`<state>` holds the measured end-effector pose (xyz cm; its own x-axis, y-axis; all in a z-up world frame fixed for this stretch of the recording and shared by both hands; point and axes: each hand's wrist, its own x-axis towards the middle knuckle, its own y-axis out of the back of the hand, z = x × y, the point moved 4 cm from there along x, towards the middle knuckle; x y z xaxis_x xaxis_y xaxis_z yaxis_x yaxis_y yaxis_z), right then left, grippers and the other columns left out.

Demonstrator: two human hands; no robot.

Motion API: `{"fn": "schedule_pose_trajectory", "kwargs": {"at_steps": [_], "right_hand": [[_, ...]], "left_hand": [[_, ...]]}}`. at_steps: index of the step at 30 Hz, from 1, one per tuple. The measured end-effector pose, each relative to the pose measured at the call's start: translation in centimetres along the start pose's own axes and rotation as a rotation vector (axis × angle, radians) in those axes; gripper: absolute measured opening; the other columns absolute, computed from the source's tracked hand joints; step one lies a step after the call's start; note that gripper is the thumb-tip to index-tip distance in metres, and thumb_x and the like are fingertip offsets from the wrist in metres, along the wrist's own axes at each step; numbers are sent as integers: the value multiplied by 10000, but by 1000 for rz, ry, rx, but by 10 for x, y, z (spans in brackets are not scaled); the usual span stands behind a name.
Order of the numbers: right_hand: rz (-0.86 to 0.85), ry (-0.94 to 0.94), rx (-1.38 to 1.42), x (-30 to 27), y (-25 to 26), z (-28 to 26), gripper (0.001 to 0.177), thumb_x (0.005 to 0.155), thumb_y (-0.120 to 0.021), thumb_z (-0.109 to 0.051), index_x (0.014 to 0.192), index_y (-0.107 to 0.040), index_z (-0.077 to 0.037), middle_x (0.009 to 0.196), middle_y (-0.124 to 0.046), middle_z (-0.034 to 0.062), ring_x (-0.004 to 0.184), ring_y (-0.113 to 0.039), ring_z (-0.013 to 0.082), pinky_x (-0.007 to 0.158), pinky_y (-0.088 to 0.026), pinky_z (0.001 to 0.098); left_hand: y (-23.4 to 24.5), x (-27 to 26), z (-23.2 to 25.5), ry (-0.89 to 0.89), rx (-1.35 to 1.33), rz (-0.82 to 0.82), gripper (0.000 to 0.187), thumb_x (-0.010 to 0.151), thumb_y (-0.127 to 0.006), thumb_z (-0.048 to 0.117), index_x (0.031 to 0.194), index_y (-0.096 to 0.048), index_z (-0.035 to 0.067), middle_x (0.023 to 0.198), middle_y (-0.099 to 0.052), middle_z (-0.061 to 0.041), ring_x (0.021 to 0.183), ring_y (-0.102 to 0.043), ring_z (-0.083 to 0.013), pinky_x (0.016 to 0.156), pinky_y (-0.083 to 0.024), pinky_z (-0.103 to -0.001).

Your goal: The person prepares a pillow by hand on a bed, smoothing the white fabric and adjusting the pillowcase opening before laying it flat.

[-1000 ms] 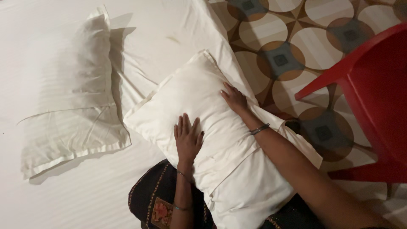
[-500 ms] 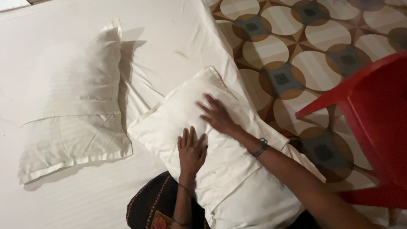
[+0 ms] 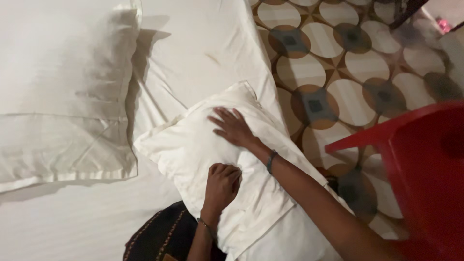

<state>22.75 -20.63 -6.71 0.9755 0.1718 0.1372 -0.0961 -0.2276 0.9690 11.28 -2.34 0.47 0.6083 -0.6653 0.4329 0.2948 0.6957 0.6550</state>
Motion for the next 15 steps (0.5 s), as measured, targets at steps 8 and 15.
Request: {"fn": "schedule_pose_trajectory", "kwargs": {"at_steps": [8, 15], "right_hand": [[79, -208, -3, 18, -13, 42, 527, 1047, -500, -456, 1528, -502, -241, 1632, -405, 61, 1539, -340, 250, 1237, -208, 533], [51, -617, -47, 20, -18, 91, 584, 1016, -468, -551, 1544, -454, -300, 1647, -349, 83, 1516, -295, 311, 1187, -236, 546]], "left_hand": [[-3, 2, -4, -20, -75, 47, 90, 835, -713, 73, 912, -751, 44, 1000, -729, -71, 1026, -638, -254, 1035, -421, -440], [-6, 0, -5, -17, -111, 52, 96, 817, -714, 67, 903, -745, 42, 999, -724, -82, 1047, -633, -257, 1059, -406, -468]]}}
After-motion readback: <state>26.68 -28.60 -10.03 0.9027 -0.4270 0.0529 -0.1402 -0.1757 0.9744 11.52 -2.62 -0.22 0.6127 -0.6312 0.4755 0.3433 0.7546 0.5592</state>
